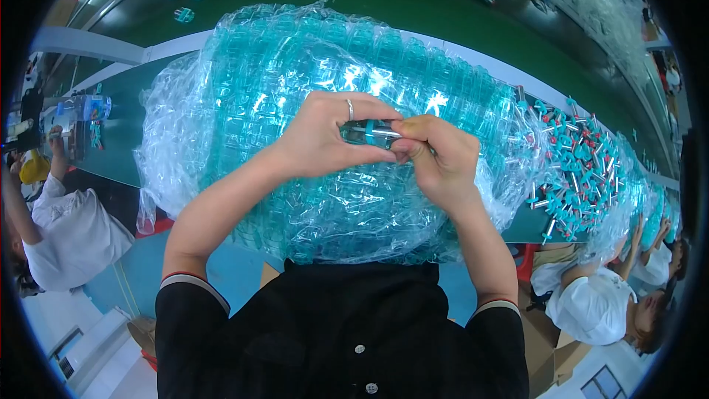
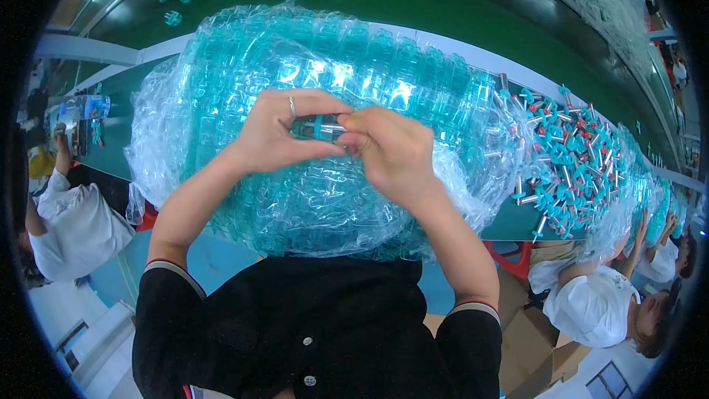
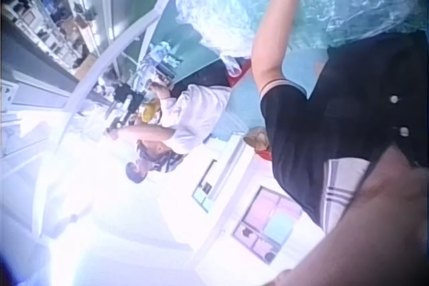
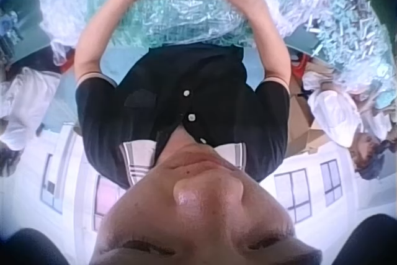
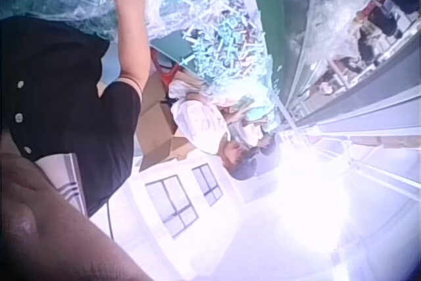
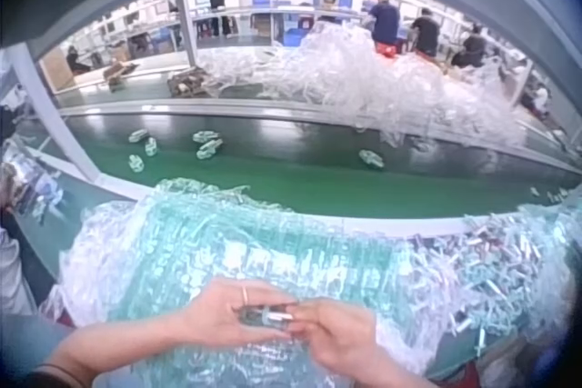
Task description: The person assembles small green and silver plastic components by hand at a factory workstation.
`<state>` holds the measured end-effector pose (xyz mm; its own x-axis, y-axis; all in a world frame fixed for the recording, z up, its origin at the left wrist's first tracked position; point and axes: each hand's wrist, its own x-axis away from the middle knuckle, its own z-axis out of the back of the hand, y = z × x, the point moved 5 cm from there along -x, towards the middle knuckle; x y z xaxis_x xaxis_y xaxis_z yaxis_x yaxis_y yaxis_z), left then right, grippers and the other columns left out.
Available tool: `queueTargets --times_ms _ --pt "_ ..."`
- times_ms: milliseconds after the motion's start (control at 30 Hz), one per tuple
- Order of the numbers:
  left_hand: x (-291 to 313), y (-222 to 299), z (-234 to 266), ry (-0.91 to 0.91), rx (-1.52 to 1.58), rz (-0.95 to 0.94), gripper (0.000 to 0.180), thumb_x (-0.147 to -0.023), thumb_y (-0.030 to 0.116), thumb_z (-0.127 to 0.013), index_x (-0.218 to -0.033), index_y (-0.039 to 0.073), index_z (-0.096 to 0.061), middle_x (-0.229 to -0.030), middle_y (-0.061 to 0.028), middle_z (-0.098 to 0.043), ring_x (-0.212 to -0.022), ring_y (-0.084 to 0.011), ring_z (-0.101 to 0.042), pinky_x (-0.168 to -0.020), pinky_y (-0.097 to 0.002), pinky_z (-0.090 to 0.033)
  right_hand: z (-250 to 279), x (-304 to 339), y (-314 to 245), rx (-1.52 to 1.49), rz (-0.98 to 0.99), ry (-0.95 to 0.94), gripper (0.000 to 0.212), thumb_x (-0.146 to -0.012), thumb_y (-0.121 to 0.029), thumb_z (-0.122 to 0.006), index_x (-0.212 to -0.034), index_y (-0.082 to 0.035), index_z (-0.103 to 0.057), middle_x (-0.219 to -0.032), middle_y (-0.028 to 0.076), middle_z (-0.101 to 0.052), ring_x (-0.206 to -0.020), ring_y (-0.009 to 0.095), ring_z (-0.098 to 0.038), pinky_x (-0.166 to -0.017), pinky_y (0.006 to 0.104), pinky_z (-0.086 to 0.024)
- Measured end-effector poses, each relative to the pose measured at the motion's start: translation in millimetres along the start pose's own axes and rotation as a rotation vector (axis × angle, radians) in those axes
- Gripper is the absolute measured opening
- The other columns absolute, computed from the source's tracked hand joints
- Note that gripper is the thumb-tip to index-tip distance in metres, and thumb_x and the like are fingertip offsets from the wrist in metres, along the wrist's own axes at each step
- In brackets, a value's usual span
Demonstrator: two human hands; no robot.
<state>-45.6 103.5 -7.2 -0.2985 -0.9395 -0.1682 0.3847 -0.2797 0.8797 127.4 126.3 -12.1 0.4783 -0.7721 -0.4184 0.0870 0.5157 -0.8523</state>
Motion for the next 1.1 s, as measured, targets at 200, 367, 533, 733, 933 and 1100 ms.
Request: queueTargets --times_ms 200,367,533,733,933,1100 --pt "-1.2 4.9 -1.1 0.02 -0.039 -0.056 0.042 -0.074 0.015 -0.089 -0.113 0.004 -0.075 -0.106 -0.0117 -0.076 -0.097 -0.0253 -0.074 -0.085 -0.0336 -0.058 1.2 1.8 -5.5 0.122 0.083 0.043 0.019 -0.077 0.008 -0.076 -0.093 0.0 -0.071 -0.087 0.014 -0.074 -0.073 0.028 -0.074 -0.061 0.0347 -0.059" --pt "1.3 3.8 -1.7 0.047 -0.078 -0.089 0.041 -0.075 0.012 -0.088 -0.113 0.004 -0.075 -0.106 -0.0121 -0.075 -0.096 -0.0258 -0.074 -0.084 -0.034 -0.059 0.0 1.8 -10.3 0.214 0.132 0.034 0.019 -0.078 0.009 -0.076 -0.094 0.0 -0.071 -0.09 0.015 -0.075 -0.076 0.026 -0.075 -0.064 0.0338 -0.061" --pt "1.3 2.8 -2.2 0.048 -0.08 -0.116 0.041 -0.075 0.011 -0.088 -0.114 0.004 -0.075 -0.106 -0.0124 -0.075 -0.095 -0.0264 -0.074 -0.082 -0.0341 -0.059 0.7 1.5 -10.6 0.249 0.175 0.027 0.018 -0.081 0.011 -0.074 -0.096 0.002 -0.07 -0.092 0.015 -0.076 -0.075 0.023 -0.076 -0.063 0.0305 -0.062" --pt "1.1 4.8 -3.9 0.05 -0.054 -0.106 0.04 -0.076 0.009 -0.086 -0.114 0.004 -0.075 -0.106 -0.0119 -0.075 -0.095 -0.0256 -0.074 -0.083 -0.0336 -0.059 0.5 3.1 2.1 0.118 0.059 0.018 0.025 -0.072 0.009 -0.078 -0.094 -0.001 -0.071 -0.087 0.014 -0.074 -0.075 0.029 -0.075 -0.064 0.0352 -0.06" --pt "-1.9 -2.1 3.0 -0.007 -0.046 -0.003 0.04 -0.074 0.008 -0.086 -0.113 0.004 -0.075 -0.108 -0.0119 -0.075 -0.097 -0.0247 -0.073 -0.085 -0.0338 -0.058 -1.0 3.4 17.0 -0.196 -0.227 -0.071 0.018 -0.082 0.008 -0.074 -0.1 0.001 -0.073 -0.085 0.013 -0.073 -0.07 0.021 -0.073 -0.063 0.0302 -0.059" --pt "-1.1 -4.6 1.4 -0.036 -0.037 -0.021 0.044 -0.073 0.015 -0.089 -0.114 0.006 -0.075 -0.11 -0.0106 -0.075 -0.098 -0.0287 -0.074 -0.086 -0.0362 -0.059 -1.2 5.4 25.2 -0.522 -0.44 -0.147 0.017 -0.093 0.009 -0.064 -0.105 0.002 -0.075 -0.083 0.011 -0.072 -0.068 0.015 -0.069 -0.062 0.0279 -0.058"
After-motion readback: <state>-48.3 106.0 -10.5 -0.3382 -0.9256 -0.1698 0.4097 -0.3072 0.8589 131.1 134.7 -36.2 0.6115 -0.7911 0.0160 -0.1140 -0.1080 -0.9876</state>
